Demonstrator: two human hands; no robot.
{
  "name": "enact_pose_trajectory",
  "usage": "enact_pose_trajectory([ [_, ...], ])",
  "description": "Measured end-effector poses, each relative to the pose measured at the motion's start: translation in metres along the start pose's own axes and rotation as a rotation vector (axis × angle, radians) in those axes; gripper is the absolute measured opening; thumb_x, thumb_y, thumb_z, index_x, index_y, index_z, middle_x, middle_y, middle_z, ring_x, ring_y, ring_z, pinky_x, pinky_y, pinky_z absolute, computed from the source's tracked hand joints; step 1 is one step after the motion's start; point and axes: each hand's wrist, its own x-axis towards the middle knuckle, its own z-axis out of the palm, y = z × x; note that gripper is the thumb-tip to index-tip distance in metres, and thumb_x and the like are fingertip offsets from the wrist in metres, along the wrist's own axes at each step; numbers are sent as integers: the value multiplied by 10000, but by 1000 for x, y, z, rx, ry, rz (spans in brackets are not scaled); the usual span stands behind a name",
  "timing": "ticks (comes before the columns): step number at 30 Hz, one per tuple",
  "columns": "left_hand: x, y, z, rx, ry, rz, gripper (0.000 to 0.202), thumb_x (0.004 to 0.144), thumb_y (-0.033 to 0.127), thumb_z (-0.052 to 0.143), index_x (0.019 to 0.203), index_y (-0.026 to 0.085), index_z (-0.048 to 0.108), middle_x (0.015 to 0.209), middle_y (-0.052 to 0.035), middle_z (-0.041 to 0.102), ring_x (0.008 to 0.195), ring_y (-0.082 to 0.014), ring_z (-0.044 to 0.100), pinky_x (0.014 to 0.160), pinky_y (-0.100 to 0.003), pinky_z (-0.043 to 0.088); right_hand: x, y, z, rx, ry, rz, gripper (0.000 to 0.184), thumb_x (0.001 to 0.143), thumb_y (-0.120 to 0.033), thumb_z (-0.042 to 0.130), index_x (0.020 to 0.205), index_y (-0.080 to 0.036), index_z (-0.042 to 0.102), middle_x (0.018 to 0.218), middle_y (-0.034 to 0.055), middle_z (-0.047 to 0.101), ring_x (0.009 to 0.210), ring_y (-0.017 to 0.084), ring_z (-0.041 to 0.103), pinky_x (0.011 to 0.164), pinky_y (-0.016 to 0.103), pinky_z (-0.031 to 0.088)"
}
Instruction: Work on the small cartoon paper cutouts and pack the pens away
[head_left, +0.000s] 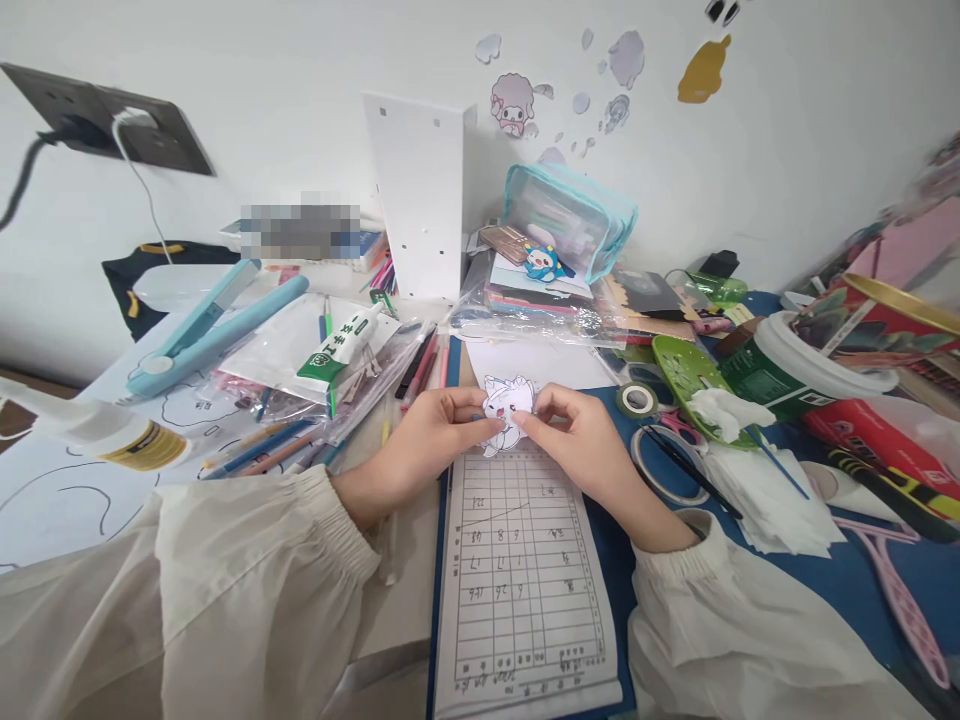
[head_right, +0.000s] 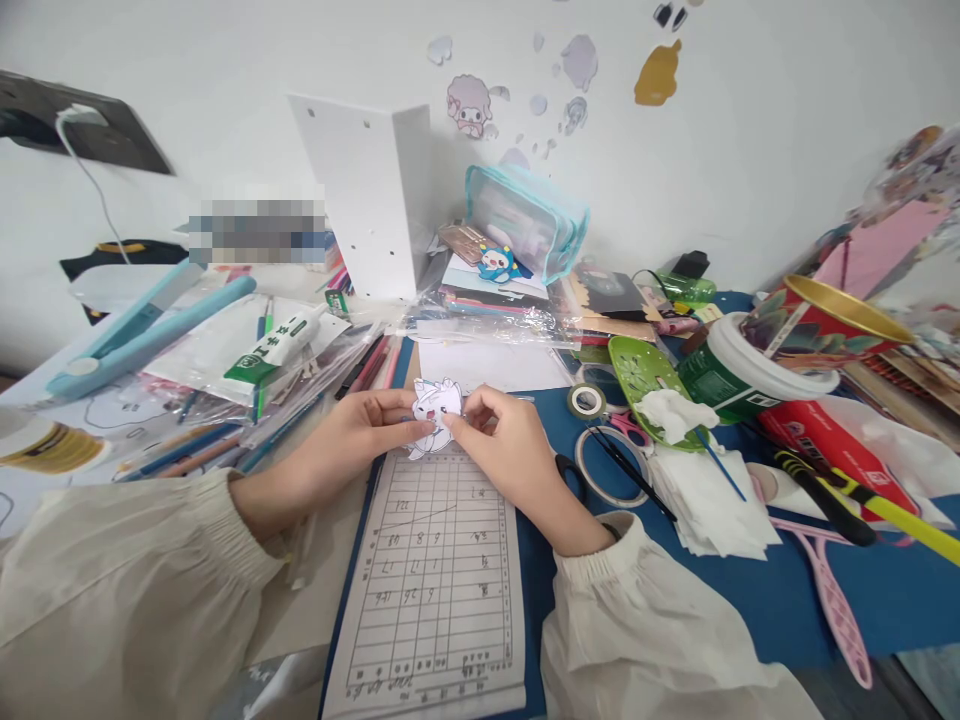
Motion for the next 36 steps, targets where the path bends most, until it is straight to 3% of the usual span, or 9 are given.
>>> enact_pose_trajectory([
  [4,1,-1,-1,6,-5,11,200,644,287,766,770,154,687,747,-7,691,647,-115,590,650,-241,451,0,3,1,26,-7,12,257,769,-343,626,623,-206,464,615,-33,505,579,121,470,560,258,376],
  [8,0,-1,0,59,22,24,208,665,335,745,728,148,678,671,0,654,579,-105,545,573,-230,434,-2,-1,-1,95,-58,39,281,827,-422,564,662,-203,503,591,-38,491,534,109,447,520,247,360],
  [15,0,-1,0,24,76,16,205,640,323,758,690,145,669,653,0,645,572,-103,534,557,-222,429,-8,-8,-9,40,-27,-4,233,858,-406,533,895,-197,628,699,2,597,554,114,502,527,248,411],
  [26,-2,1,2,42,62,49,120,684,264,737,720,153,705,721,10,664,609,-95,526,597,-224,397,-6,-6,-8,7,-15,-22,138,817,-284,571,722,-196,618,719,6,633,663,145,561,609,270,439],
  [36,-1,-1,0,51,36,48,217,698,270,732,888,168,748,760,0,681,663,-111,544,621,-225,431,-6,-4,-10,94,9,-10,142,810,-283,587,703,-193,609,682,-6,602,656,135,531,596,258,404],
])
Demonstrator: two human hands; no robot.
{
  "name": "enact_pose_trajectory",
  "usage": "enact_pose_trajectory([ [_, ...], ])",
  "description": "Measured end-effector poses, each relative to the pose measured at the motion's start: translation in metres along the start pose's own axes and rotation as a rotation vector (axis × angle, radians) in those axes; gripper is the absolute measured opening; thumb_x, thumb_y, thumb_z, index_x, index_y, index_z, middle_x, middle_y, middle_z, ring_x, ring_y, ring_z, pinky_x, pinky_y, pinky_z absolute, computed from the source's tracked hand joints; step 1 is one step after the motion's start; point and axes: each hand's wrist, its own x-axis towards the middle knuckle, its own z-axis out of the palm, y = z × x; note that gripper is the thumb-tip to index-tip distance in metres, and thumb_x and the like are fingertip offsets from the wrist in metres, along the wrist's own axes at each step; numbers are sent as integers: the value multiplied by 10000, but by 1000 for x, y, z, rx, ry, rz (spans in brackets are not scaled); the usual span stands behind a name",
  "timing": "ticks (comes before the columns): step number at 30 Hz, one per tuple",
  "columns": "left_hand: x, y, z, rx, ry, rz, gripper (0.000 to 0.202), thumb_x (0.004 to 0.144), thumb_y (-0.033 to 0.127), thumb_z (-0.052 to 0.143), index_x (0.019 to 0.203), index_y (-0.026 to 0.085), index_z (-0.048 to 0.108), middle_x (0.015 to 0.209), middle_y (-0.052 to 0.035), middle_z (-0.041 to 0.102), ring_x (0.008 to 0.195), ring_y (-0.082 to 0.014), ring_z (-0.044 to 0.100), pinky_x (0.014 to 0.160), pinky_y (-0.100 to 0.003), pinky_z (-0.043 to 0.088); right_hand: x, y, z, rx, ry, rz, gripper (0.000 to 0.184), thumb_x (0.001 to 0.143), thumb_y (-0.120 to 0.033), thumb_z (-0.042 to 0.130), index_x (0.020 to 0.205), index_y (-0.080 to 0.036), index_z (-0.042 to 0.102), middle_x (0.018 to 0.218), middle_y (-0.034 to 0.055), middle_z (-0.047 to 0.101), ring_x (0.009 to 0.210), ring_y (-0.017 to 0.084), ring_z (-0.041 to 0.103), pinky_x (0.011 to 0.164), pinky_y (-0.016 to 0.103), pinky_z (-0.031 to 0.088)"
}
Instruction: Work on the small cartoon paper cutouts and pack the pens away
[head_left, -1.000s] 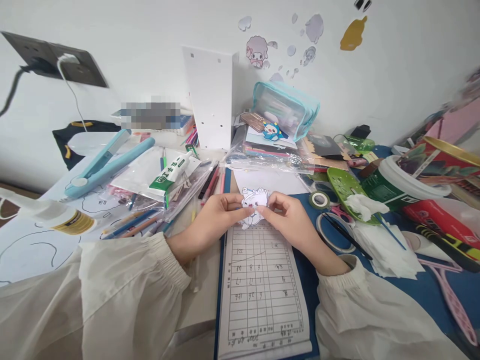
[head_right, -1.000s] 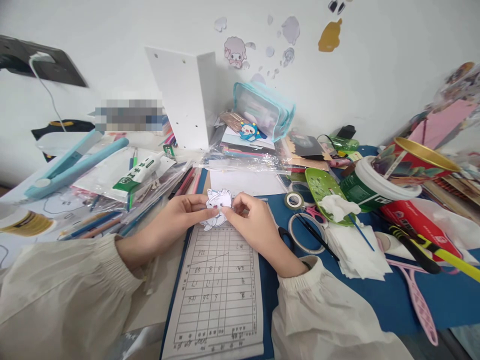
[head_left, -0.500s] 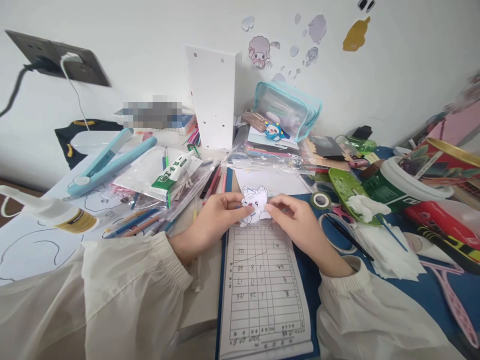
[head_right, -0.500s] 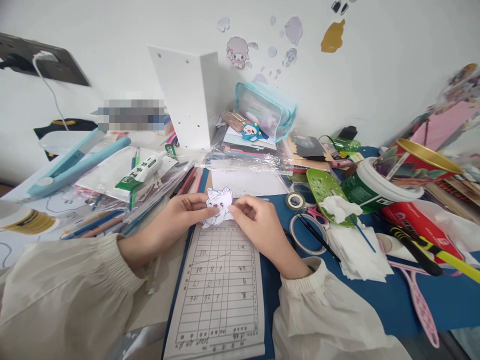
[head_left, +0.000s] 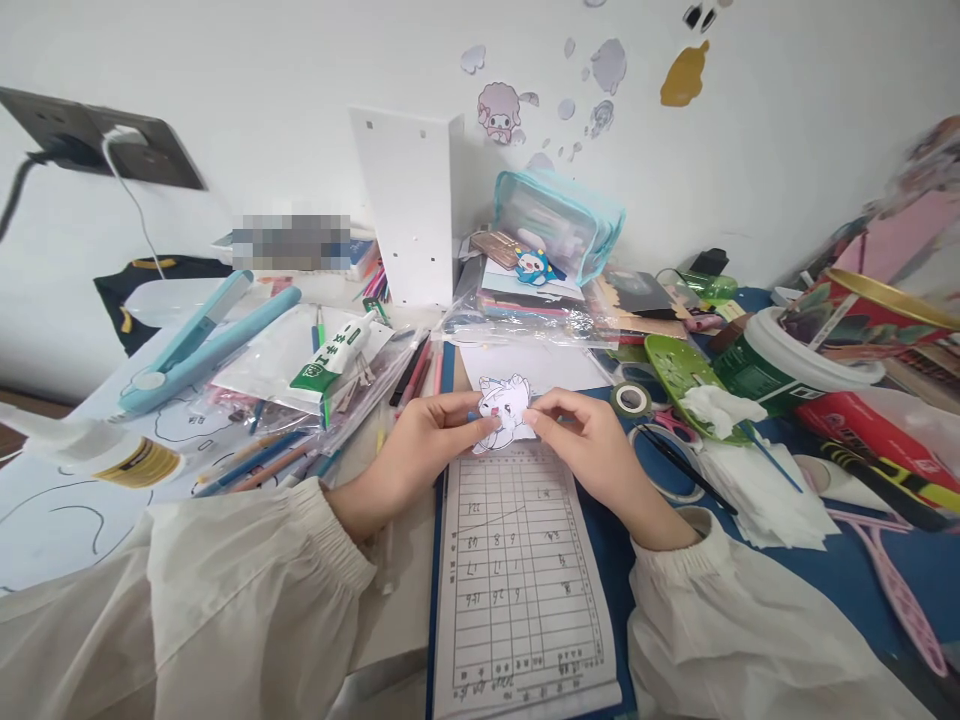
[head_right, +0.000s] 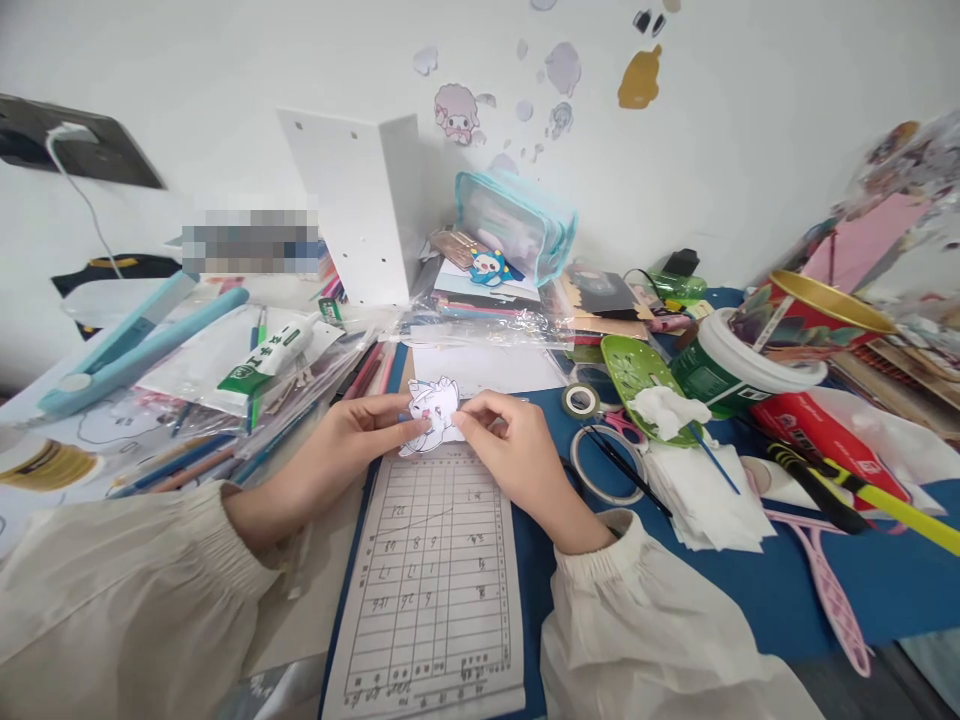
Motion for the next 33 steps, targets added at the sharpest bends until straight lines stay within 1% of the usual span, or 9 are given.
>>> enact_pose_trajectory([
  [6,2,-5,-2,4,25,-22,447,665,319,753,1086,181,692,914,-32,695,778,-153,584,641,-255,494,0,-2,0,15,-13,14,141,813,-280,577,710,-190,610,679,-9,586,644,129,514,592,254,393],
  [10,3,-6,-3,-15,88,-33,591,635,309,773,1187,156,630,818,-15,672,717,-136,581,617,-246,476,0,0,1,19,-7,18,141,813,-287,577,718,-189,614,673,-9,588,645,131,519,595,254,399],
  [13,2,-5,-3,-3,97,-28,565,632,309,776,1153,137,641,821,-23,678,696,-134,583,626,-251,462,1,2,2,-10,-8,5,131,811,-272,577,719,-187,614,694,-1,615,644,133,534,592,253,406],
  [16,2,-5,-3,7,101,-39,535,619,307,788,1099,114,652,835,-44,695,705,-151,599,649,-266,467,0,1,4,-110,23,-58,104,803,-222,578,713,-185,614,677,-6,620,616,124,528,581,246,395],
  [21,2,-6,-7,0,119,-47,453,626,299,793,1039,165,665,876,-38,719,788,-172,637,716,-269,484,-2,-3,4,-242,81,-146,98,808,-209,581,727,-185,631,668,-6,611,594,119,511,574,241,376],
  [26,4,-3,-9,86,117,-68,449,644,334,779,1031,158,634,915,-61,721,773,-177,652,693,-269,483,4,2,-17,-240,176,-152,186,858,-250,518,708,-191,613,639,-13,592,579,125,504,571,244,363],
  [29,4,4,-8,148,105,-80,474,623,341,785,1012,136,606,911,-79,717,802,-197,657,715,-282,486,10,13,-38,-312,283,-71,212,868,-202,460,763,-194,644,639,-5,610,596,148,533,607,261,376],
  [31,3,8,-7,215,101,-93,481,604,344,785,1000,139,605,889,-74,712,791,-207,655,663,-276,484,14,22,-49,-380,326,-10,245,857,-141,422,855,-188,662,709,16,651,645,165,568,648,273,397],
  [33,0,11,-6,286,85,-99,484,583,341,785,990,143,614,835,-58,702,751,-209,647,594,-267,472,18,29,-54,-492,338,-10,283,839,-98,408,928,-182,663,812,41,682,747,187,595,709,286,414],
])
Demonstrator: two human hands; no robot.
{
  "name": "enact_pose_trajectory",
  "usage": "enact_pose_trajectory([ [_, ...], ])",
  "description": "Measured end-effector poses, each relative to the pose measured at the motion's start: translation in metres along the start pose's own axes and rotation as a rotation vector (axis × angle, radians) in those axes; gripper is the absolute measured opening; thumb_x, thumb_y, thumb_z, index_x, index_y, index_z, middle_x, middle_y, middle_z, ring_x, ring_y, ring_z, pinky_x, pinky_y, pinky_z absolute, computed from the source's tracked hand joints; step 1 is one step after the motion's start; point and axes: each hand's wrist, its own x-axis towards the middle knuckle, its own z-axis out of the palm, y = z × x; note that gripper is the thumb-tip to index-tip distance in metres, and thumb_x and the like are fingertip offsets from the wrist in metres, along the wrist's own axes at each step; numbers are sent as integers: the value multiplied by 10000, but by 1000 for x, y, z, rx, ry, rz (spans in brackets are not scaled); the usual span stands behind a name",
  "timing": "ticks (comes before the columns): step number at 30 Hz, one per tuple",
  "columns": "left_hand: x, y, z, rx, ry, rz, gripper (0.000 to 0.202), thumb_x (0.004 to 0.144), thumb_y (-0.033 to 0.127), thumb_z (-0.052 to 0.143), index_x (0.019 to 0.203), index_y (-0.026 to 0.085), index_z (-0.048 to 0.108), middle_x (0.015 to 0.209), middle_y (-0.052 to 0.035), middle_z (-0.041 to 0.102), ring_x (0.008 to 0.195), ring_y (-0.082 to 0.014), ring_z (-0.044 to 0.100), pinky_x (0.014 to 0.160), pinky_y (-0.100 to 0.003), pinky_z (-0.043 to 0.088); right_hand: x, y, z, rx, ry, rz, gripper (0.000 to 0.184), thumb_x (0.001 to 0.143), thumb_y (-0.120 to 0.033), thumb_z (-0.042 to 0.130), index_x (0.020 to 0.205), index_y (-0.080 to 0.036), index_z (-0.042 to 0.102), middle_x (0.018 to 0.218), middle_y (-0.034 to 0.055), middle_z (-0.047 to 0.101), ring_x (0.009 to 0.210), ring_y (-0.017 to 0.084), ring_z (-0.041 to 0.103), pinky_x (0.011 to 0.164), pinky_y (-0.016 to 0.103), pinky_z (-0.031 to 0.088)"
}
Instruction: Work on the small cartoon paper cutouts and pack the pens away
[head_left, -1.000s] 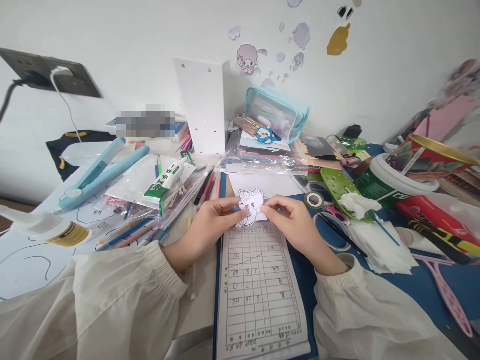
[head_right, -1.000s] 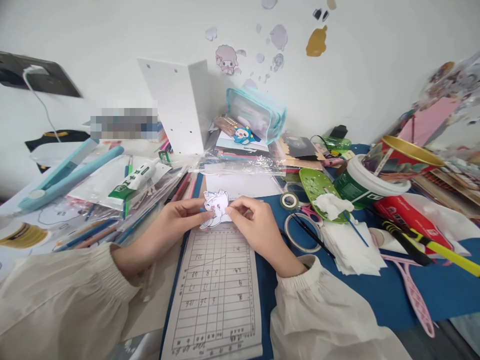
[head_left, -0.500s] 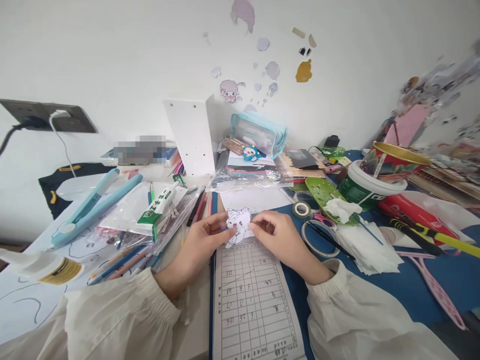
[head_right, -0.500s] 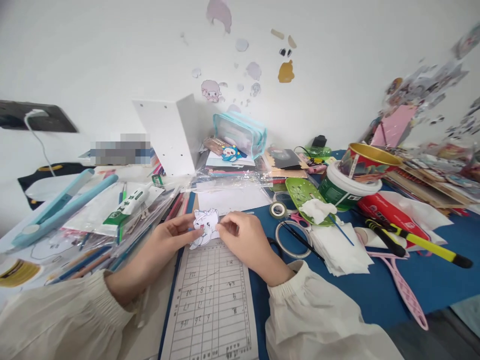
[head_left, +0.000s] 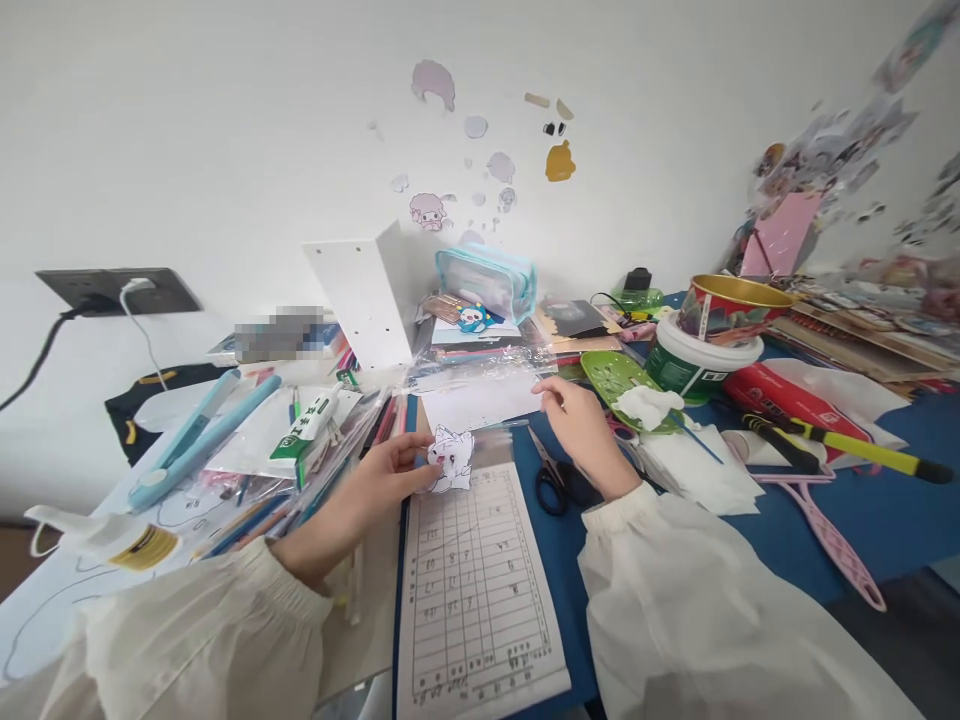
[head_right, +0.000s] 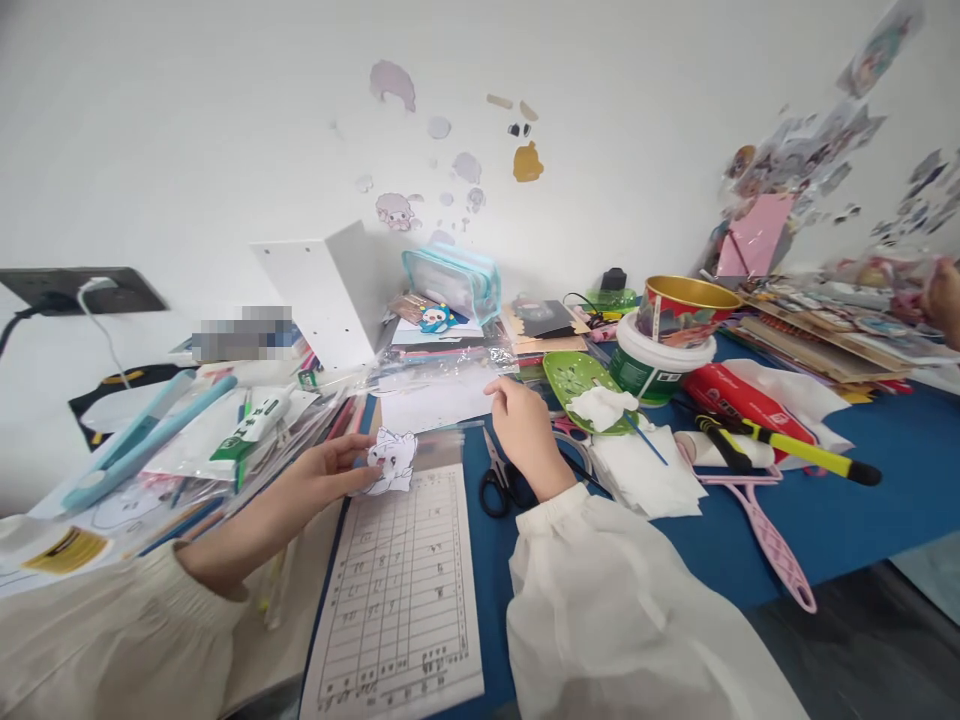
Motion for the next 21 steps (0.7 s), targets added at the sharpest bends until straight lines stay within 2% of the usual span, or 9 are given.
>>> enact_pose_trajectory([
  [2,-4,1,-1,44,-32,-2,464,585,340,777,979,149,625,807,-47,693,732,-205,640,567,-259,468,3,4,3,-160,-12,-86,285,827,-87,431,955,-178,669,903,64,690,874,213,587,777,301,413],
  [4,-7,0,0,63,-69,-33,429,600,343,766,963,155,636,811,-41,690,733,-196,637,571,-255,480,6,6,6,-357,-82,-213,273,814,-76,464,953,-169,680,958,87,683,960,238,555,815,319,397],
  [8,-14,-3,2,102,-49,-160,412,575,346,784,912,150,652,746,-21,679,625,-167,621,577,-263,510,17,4,7,-620,-239,-444,255,815,-53,477,911,-147,695,977,114,674,1004,264,533,813,357,365],
  [10,-21,0,4,116,-30,-174,386,582,363,781,889,153,675,739,-20,686,605,-162,620,603,-267,526,22,3,6,-633,-274,-525,229,822,-61,489,852,-145,700,955,107,684,1002,258,537,817,358,353],
  [14,-35,10,7,116,-66,-118,270,668,392,720,806,161,733,783,-44,704,703,-180,636,662,-257,545,28,4,8,-621,-298,-624,173,812,-86,542,782,-148,700,874,104,698,931,235,570,803,342,354],
  [17,-39,11,6,122,-82,-62,254,701,401,692,769,163,749,769,-57,707,702,-183,635,652,-253,546,25,4,9,-609,-257,-637,171,810,-83,536,796,-145,694,850,112,696,863,231,582,784,341,364],
  [21,-39,4,5,54,-93,-42,209,680,355,712,805,194,758,782,-46,723,703,-190,654,658,-264,551,13,1,5,-586,-176,-648,218,845,-82,458,835,-147,666,864,109,677,861,230,564,771,345,366],
])
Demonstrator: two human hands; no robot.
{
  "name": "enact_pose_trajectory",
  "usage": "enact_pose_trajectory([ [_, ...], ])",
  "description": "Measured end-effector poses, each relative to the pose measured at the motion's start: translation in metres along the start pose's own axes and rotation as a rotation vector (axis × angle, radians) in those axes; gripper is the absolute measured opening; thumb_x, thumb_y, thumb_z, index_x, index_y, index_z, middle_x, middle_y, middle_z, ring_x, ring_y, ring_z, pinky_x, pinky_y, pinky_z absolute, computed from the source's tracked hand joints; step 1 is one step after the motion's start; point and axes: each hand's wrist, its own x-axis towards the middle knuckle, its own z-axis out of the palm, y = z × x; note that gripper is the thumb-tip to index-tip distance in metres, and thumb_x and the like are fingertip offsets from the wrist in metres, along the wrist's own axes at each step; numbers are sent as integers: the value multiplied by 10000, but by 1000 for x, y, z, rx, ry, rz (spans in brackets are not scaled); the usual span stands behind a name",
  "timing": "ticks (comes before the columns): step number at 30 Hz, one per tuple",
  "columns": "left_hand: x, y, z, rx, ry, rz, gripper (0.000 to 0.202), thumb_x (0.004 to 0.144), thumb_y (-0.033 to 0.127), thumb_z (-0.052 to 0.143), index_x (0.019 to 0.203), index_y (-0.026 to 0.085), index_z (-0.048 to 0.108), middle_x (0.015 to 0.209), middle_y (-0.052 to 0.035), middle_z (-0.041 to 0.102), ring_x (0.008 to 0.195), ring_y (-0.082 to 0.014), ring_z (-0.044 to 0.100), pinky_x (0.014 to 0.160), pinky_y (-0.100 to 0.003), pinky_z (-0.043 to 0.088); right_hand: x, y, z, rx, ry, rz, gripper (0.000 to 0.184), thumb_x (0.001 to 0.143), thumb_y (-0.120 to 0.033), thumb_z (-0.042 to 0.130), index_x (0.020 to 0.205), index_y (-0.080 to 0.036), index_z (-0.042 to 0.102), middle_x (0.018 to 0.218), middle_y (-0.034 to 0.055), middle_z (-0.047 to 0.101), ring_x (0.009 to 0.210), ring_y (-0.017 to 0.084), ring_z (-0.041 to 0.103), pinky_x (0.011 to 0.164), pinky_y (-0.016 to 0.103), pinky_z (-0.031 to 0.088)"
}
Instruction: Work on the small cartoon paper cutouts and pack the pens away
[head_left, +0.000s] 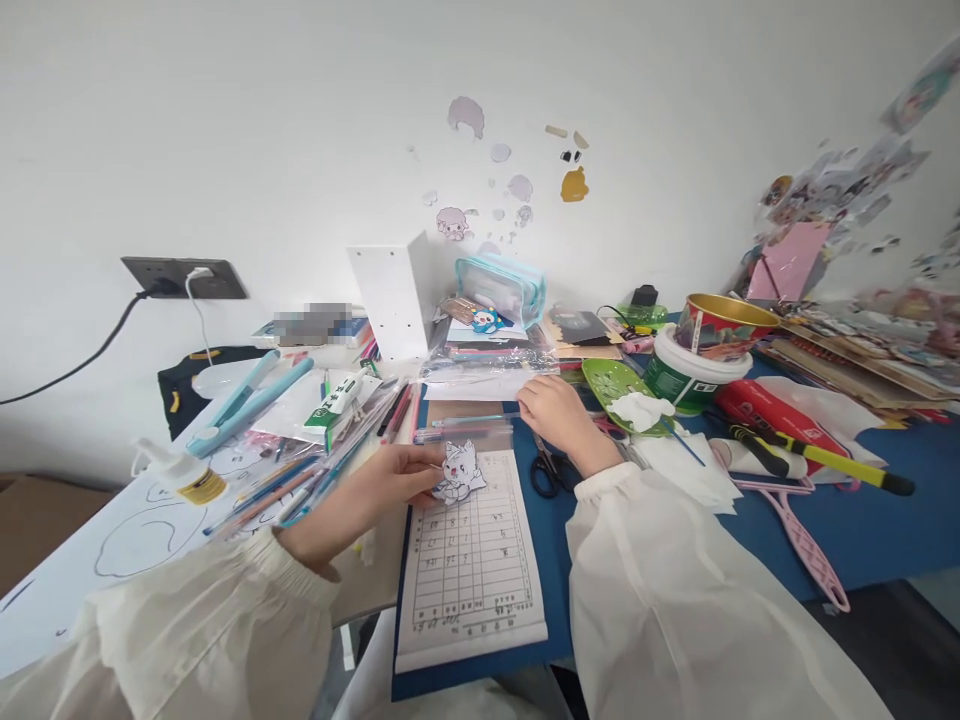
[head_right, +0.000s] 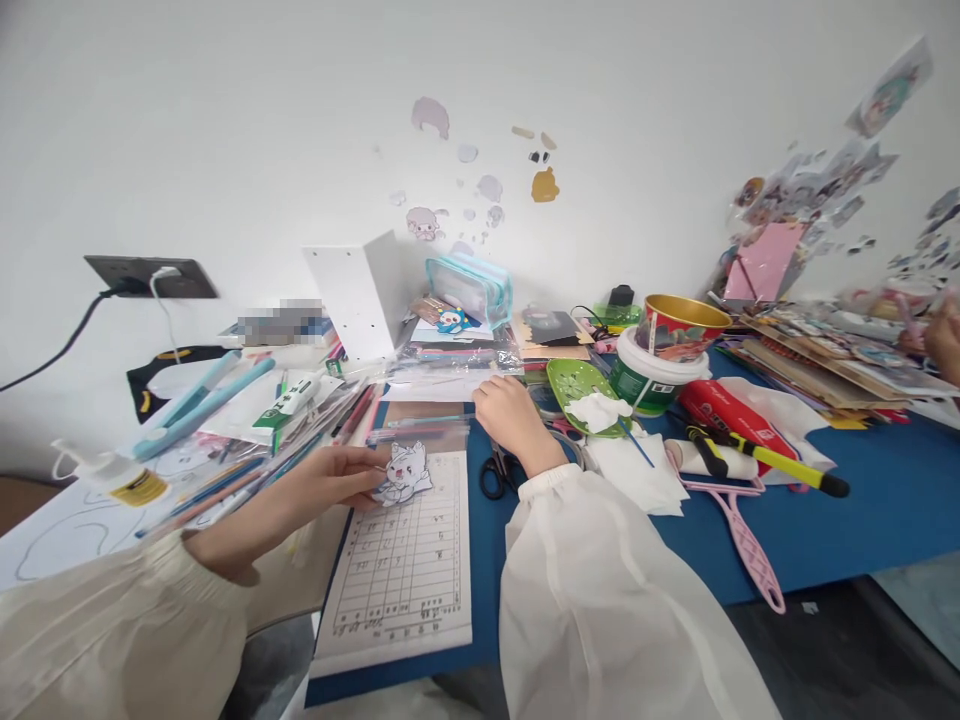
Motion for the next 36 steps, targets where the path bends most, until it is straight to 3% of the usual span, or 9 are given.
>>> enact_pose_trajectory([
  [7,-7,-3,1,-10,13,-29,244,668,346,723,855,189,739,843,-48,716,757,-221,687,714,-301,557,-22,-20,-16,-55,196,-64,258,852,-60,408,767,-162,630,778,77,636,775,212,531,721,332,352],
  [12,-11,-5,1,-88,37,-65,298,666,355,734,893,164,717,872,-50,714,692,-191,694,690,-289,569,-44,-33,-25,-7,191,-83,302,891,-74,370,837,-160,654,878,96,671,833,223,551,768,352,370],
  [15,-14,-4,4,-111,54,-134,285,630,319,758,848,143,709,716,-28,698,627,-190,690,639,-278,568,-55,-37,-29,110,155,-52,276,903,-112,393,893,-170,663,933,97,686,880,226,572,805,366,391],
  [20,-14,-15,0,-163,-46,-133,271,655,358,748,844,164,731,686,-26,707,615,-173,685,620,-255,565,-48,-27,-29,490,26,147,228,899,-207,473,1040,-191,652,1077,72,687,1019,210,595,912,366,434],
  [23,-11,-23,-4,-157,-111,-134,288,679,403,732,848,170,739,707,-43,720,612,-174,685,621,-254,564,-29,-14,-21,509,-110,249,291,877,-191,483,1130,-170,625,1189,105,641,1119,234,561,986,410,401],
  [26,-10,-27,-5,-159,-145,-124,305,684,415,727,867,171,734,717,-48,725,620,-176,688,611,-248,562,-8,-2,-10,478,-257,232,344,801,-174,558,1138,-137,619,1204,136,603,1147,259,528,1003,421,383],
  [30,-10,-28,-2,-167,-143,-122,279,681,390,723,865,180,724,654,-16,701,574,-163,672,572,-237,551,13,12,-2,592,-394,220,329,732,-158,603,1060,-155,625,1091,95,596,1012,205,568,913,347,443],
  [36,-13,-23,2,-178,-95,-121,301,644,358,741,864,157,702,587,-14,675,537,-173,656,527,-241,526,32,27,-7,724,-641,191,263,680,-220,654,934,-178,599,876,22,594,813,170,564,725,288,468],
])
